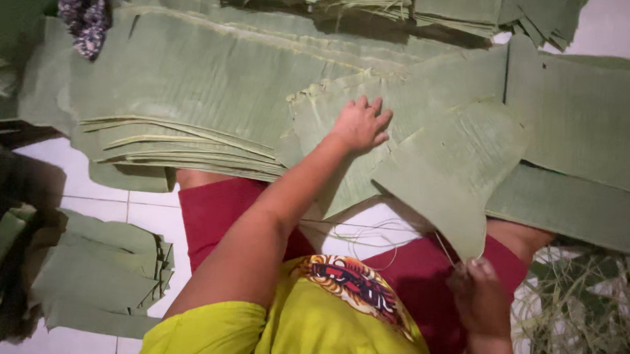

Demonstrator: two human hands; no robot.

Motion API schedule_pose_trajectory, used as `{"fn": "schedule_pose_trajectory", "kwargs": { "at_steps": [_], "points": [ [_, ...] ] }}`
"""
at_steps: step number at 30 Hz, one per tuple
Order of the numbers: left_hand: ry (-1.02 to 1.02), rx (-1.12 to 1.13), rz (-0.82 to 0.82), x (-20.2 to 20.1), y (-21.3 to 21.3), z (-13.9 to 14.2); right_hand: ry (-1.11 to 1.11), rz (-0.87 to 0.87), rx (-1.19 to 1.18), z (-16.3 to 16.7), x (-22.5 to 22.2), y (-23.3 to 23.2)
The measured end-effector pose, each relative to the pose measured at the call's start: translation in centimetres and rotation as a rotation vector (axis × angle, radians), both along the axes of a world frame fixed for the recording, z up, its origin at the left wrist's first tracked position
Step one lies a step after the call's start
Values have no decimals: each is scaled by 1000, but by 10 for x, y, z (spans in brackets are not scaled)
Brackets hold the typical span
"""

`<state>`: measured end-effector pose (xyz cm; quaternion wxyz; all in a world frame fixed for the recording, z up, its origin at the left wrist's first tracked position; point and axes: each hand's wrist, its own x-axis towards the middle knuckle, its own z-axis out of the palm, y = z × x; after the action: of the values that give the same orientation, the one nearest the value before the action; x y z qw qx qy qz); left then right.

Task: The person sits on the floor and folds cut banana leaf squares one at a time, pressing each fold flat and stacking the folded pieces into piles beside them, occasionally pulling a leaf piece from a large stack to work on.

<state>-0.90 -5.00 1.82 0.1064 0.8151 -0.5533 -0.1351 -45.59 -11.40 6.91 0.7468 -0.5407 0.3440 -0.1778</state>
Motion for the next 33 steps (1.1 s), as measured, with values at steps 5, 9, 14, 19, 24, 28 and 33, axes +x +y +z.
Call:
{"fn": "schedule_pose_trajectory", "kwargs": {
  "at_steps": [5, 9, 14, 19, 24, 28, 33],
  "points": [
    [-32, -231, -168, 20, 5, 4, -15, -424, 108, 42, 20, -4],
    [-51, -276, -138, 12, 3, -9, -301, -351, 6, 79, 53, -3],
    [-34, -378, 117, 12, -27, -31, -262, -499, 161, 73, 56, -8],
    [228, -361, 678, 57, -48, -23, 106, -513, 494, 22, 30, 2],
    [393, -190, 761, 76, -50, -17, 248, -411, 810, -14, 30, 40],
    [458, -376, 650, 75, -40, -21, 5, -123, 1106, -21, 60, 68],
    [411, -599, 587, 67, -9, -14, 343, 70, 664, -31, 133, 94]
  ]
}}
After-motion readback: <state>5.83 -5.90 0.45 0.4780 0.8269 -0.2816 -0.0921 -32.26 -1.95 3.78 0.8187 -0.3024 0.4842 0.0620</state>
